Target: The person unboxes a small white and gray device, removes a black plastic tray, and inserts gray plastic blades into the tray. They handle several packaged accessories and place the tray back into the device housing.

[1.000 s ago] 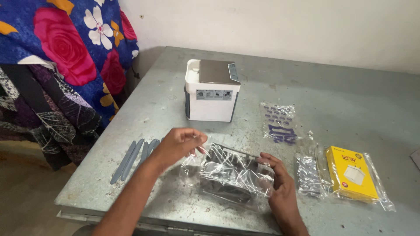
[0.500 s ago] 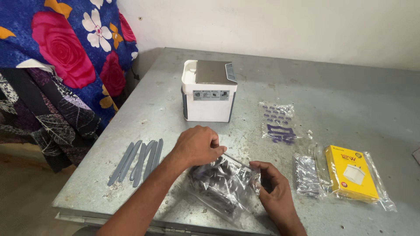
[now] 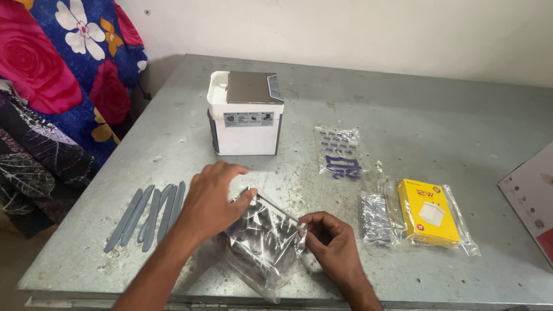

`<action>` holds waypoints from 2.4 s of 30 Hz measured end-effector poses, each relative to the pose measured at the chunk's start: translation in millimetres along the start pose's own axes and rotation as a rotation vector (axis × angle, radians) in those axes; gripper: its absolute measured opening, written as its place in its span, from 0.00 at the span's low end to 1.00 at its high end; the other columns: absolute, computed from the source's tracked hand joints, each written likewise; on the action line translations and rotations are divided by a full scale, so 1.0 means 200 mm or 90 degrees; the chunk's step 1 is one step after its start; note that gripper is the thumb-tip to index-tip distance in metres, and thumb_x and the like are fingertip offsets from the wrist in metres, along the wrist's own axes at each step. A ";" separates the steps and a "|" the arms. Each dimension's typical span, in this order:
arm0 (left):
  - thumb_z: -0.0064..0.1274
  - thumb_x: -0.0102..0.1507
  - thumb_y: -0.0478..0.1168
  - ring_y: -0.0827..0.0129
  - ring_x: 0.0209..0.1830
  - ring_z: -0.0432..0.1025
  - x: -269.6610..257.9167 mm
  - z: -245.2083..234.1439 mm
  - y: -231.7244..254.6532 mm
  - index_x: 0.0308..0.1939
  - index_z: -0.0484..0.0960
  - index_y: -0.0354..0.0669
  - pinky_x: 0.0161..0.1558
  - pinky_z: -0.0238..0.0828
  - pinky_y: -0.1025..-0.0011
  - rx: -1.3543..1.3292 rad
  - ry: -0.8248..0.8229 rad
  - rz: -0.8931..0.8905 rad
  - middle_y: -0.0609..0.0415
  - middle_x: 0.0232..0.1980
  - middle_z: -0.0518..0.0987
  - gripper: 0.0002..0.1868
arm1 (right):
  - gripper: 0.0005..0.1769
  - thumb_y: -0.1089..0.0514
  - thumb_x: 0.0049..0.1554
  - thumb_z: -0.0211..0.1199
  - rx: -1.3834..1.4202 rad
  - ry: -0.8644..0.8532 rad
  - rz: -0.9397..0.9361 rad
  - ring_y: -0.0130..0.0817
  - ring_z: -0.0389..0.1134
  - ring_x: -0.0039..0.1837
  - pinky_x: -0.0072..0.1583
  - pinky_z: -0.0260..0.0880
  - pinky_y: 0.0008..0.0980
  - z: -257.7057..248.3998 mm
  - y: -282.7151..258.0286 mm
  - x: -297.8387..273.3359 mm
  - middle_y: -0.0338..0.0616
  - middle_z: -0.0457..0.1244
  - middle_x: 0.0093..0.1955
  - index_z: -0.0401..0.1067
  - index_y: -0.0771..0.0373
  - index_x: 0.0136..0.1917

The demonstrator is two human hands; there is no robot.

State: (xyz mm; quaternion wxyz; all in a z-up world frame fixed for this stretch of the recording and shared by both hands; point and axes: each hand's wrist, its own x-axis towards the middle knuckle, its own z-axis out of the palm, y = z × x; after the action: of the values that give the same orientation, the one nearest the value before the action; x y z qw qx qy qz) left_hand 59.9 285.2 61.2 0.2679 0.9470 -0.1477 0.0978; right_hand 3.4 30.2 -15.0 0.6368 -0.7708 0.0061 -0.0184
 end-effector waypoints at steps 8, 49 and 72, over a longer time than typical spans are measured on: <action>0.54 0.62 0.53 0.44 0.71 0.62 -0.44 0.18 -0.04 0.78 0.55 0.44 0.66 0.64 0.47 -0.333 0.317 -0.336 0.35 0.76 0.58 0.45 | 0.08 0.70 0.54 0.65 0.030 0.003 -0.017 0.19 0.65 0.36 0.39 0.67 0.23 0.01 0.02 0.00 0.36 0.68 0.34 0.79 0.67 0.48; 0.23 0.63 0.72 0.59 0.86 0.34 -0.31 0.30 -0.07 0.81 0.41 0.48 0.79 0.31 0.58 -0.769 -0.062 -0.181 0.48 0.86 0.40 0.50 | 0.24 0.63 0.54 0.67 0.061 -0.051 -0.006 0.30 0.73 0.52 0.56 0.74 0.32 0.00 0.00 -0.03 0.47 0.73 0.49 0.73 0.68 0.63; 0.37 0.70 0.52 0.62 0.55 0.81 -0.40 0.34 -0.06 0.60 0.81 0.31 0.59 0.74 0.68 -0.699 0.117 -0.175 0.40 0.52 0.88 0.30 | 0.17 0.60 0.60 0.59 0.057 -0.009 -0.033 0.28 0.68 0.43 0.48 0.71 0.29 -0.02 0.10 0.02 0.45 0.71 0.43 0.78 0.69 0.59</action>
State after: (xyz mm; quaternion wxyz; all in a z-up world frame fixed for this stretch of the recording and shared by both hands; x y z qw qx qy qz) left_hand -3.7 276.7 -23.6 0.7425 0.6671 -0.0286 0.0528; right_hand 6.6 22.9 -33.7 0.6700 -0.7415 -0.0192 -0.0292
